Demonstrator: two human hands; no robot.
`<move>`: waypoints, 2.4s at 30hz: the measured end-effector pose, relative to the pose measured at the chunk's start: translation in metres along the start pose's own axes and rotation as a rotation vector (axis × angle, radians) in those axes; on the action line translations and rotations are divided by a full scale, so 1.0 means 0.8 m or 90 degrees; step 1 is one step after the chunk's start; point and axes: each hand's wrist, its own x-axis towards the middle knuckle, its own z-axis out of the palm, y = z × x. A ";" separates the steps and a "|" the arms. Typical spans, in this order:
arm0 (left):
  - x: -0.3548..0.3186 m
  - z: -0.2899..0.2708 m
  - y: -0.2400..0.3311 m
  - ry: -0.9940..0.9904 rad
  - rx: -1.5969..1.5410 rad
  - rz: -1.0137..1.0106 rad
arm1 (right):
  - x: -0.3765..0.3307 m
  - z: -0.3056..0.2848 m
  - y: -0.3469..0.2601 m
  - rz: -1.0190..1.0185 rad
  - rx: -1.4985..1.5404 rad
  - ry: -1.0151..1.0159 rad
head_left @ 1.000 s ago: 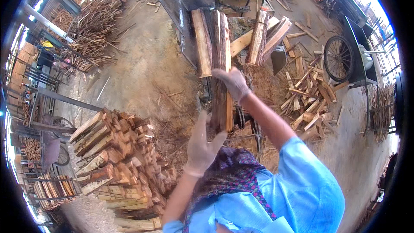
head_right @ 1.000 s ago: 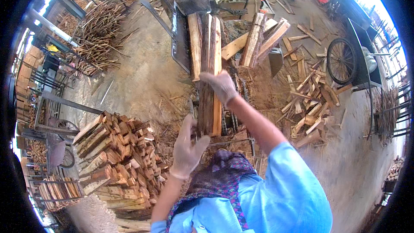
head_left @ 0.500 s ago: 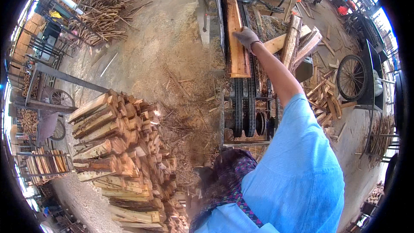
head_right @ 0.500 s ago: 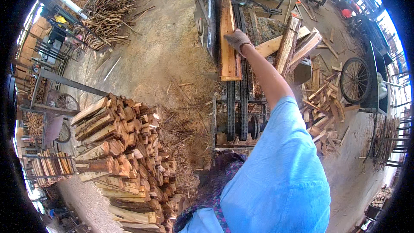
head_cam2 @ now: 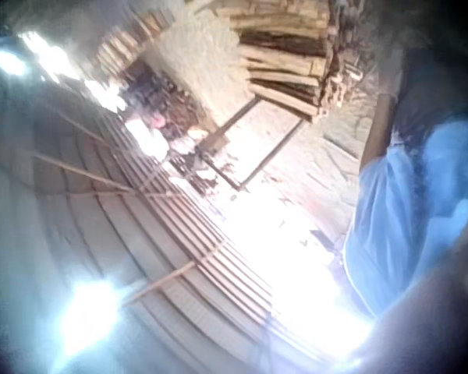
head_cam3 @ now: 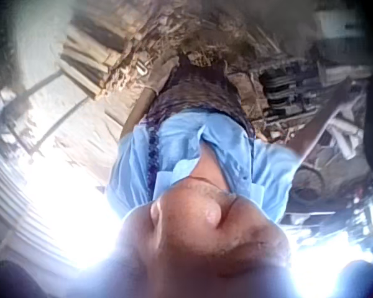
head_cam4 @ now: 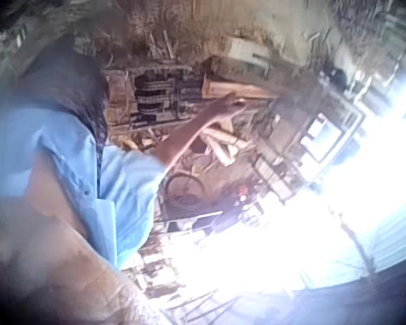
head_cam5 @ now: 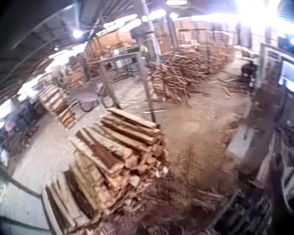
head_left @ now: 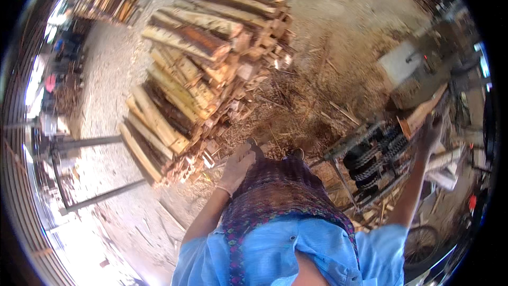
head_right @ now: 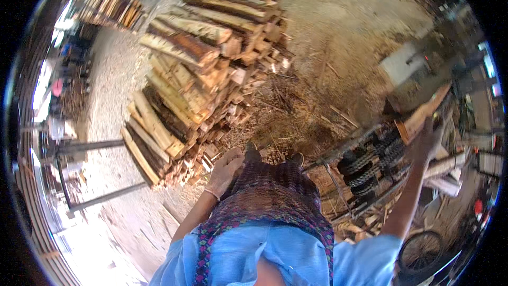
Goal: The person repeatedly picks up wooden planks from a pile and feeds them into a wood processing machine. The planks are pushed through the machine, which shaves or splits the wood, and the processed pieces are then placed onto a growing stack.
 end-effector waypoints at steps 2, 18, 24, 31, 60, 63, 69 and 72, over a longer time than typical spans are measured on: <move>0.006 -0.028 -0.015 0.037 -0.015 0.025 | -0.092 -0.002 -0.090 0.004 0.031 0.049; 0.016 -0.223 -0.052 0.130 -0.060 0.009 | -0.434 0.481 -0.540 0.506 0.537 -0.952; -0.013 -0.319 -0.083 0.304 -0.202 0.048 | -0.477 0.548 -0.552 0.513 0.612 -0.915; 0.040 -0.388 -0.051 0.432 -0.293 0.127 | -0.499 0.537 -0.561 0.540 0.711 -0.867; 0.142 -0.276 0.051 0.134 -0.440 -0.038 | -0.501 0.474 -0.633 0.155 0.223 -0.964; 0.134 -0.285 0.053 0.130 -0.395 -0.023 | -0.490 0.478 -0.657 0.100 0.142 -1.008; 0.115 -0.301 0.047 0.134 -0.335 0.009 | -0.522 0.460 -0.650 0.155 0.384 -1.048; 0.118 -0.304 0.047 0.162 -0.216 0.007 | -0.545 0.470 -0.659 0.354 0.417 -0.978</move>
